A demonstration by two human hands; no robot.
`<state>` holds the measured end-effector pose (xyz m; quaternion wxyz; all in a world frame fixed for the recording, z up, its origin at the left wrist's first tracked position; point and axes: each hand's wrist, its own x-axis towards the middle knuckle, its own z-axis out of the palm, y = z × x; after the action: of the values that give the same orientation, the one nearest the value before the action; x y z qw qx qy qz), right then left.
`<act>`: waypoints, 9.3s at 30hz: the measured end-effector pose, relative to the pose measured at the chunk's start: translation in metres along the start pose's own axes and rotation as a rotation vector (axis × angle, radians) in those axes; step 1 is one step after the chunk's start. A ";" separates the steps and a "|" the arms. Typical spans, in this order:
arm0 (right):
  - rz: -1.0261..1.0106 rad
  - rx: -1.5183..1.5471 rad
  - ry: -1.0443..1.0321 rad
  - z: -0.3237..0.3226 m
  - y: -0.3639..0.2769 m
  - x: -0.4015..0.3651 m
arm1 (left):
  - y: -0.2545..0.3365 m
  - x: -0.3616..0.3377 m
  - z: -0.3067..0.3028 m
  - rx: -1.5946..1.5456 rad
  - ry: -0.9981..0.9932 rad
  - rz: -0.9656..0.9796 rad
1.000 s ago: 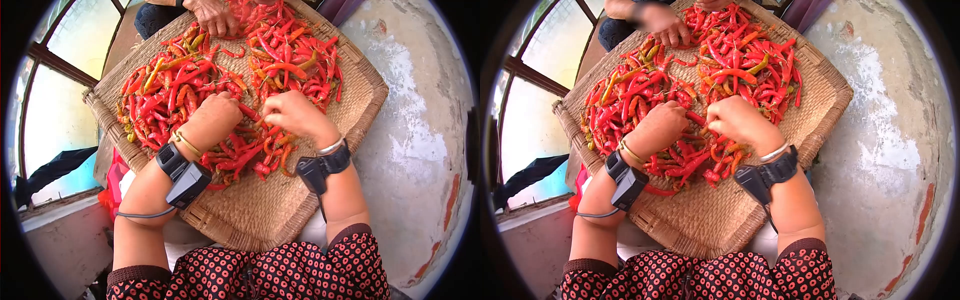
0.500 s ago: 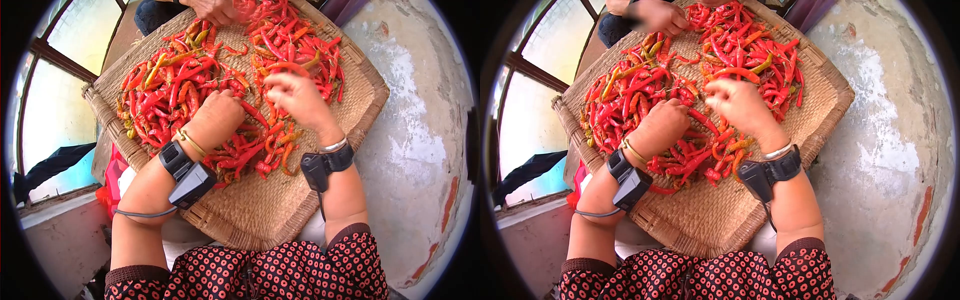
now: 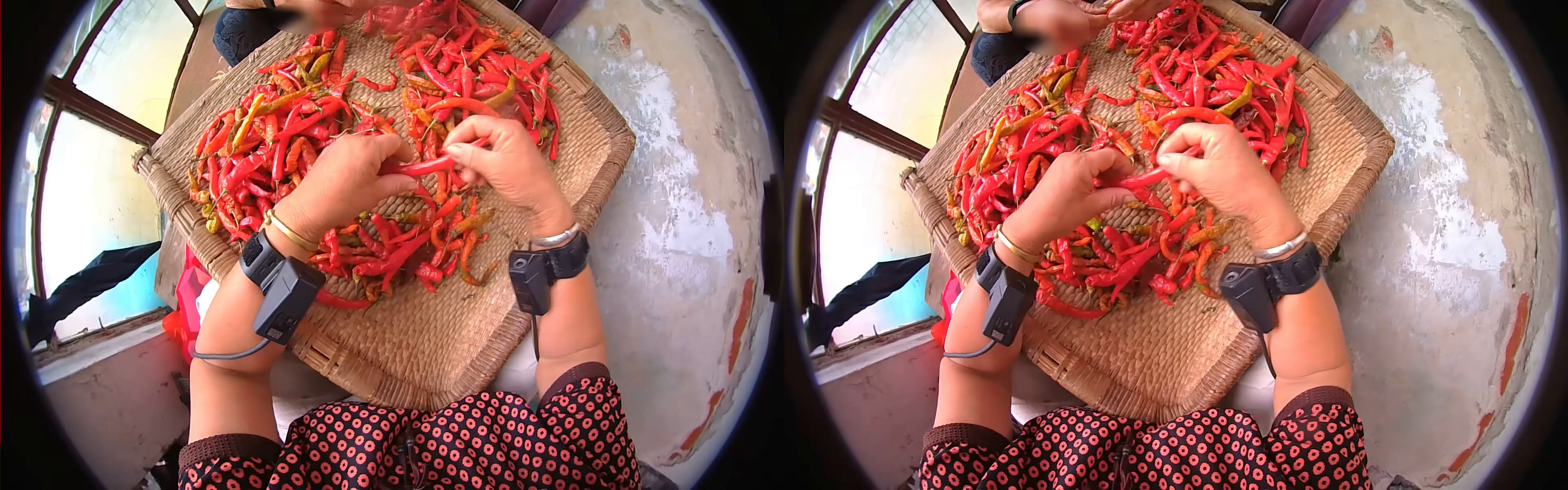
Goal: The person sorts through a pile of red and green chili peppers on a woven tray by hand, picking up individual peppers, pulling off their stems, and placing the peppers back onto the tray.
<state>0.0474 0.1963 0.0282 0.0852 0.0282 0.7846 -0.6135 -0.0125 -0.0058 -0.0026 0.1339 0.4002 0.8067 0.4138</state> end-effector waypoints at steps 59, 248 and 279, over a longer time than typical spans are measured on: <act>-1.156 -0.571 -0.041 0.121 -0.014 -0.039 | -0.008 0.003 0.029 0.200 -0.067 -0.199; -0.070 0.264 0.051 0.018 0.006 0.011 | -0.025 0.001 -0.016 0.771 0.208 0.089; 0.026 0.226 0.115 0.025 0.013 0.011 | -0.033 0.006 0.004 0.430 -0.111 -0.250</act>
<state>0.0409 0.1746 0.0085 0.0442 0.0827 0.7136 -0.6943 -0.0320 -0.0102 -0.0296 0.1401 0.3389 0.9107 0.1903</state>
